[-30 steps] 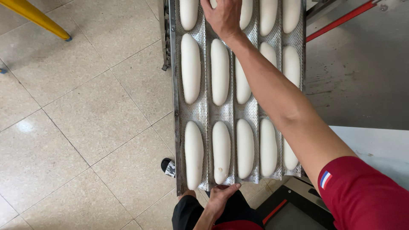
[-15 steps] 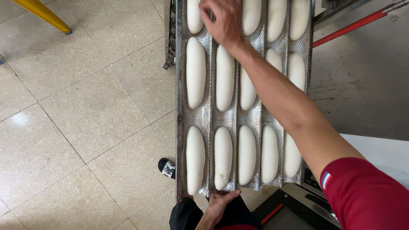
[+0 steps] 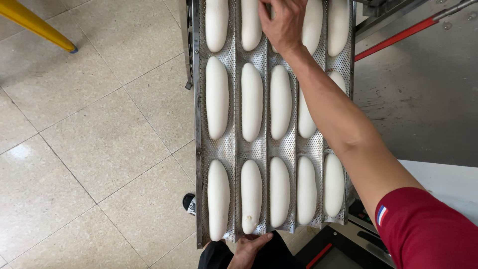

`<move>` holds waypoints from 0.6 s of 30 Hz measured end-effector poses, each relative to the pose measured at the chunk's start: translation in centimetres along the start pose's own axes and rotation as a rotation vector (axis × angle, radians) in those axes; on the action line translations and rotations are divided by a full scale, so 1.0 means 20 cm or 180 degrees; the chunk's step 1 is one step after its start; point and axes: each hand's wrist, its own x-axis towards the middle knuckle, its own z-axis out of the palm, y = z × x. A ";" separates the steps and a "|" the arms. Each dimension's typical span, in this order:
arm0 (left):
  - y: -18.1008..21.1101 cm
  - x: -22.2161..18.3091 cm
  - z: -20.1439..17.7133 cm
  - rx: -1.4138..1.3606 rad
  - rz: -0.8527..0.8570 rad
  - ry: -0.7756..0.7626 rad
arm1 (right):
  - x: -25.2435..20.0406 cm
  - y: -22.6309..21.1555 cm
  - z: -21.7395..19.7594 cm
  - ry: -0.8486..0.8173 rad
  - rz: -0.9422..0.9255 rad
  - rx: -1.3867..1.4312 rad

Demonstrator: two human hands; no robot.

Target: The person scores lines into bread dough on a tray, retrieves various food items and beverages from a freezer, and سپس organizes the meat and drinks onto trays in a kitchen area.

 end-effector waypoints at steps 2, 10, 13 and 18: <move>0.00 0.02 -0.01 -0.0009 -0.0021 0.0015 | -0.02 0.02 0.04 -0.0032 -0.0146 -0.0018; 0.03 0.03 -0.07 -0.0061 -0.0263 -0.0088 | -0.55 -0.26 -0.47 -0.0696 -0.0539 0.0105; -0.05 0.09 -0.18 -0.0008 -0.0301 -0.0022 | -0.43 0.00 -0.42 -0.0139 -0.0112 -0.0076; -0.18 0.23 -0.49 0.2918 0.2420 -0.1044 | -0.22 0.24 -0.21 -0.0027 0.0015 -0.0279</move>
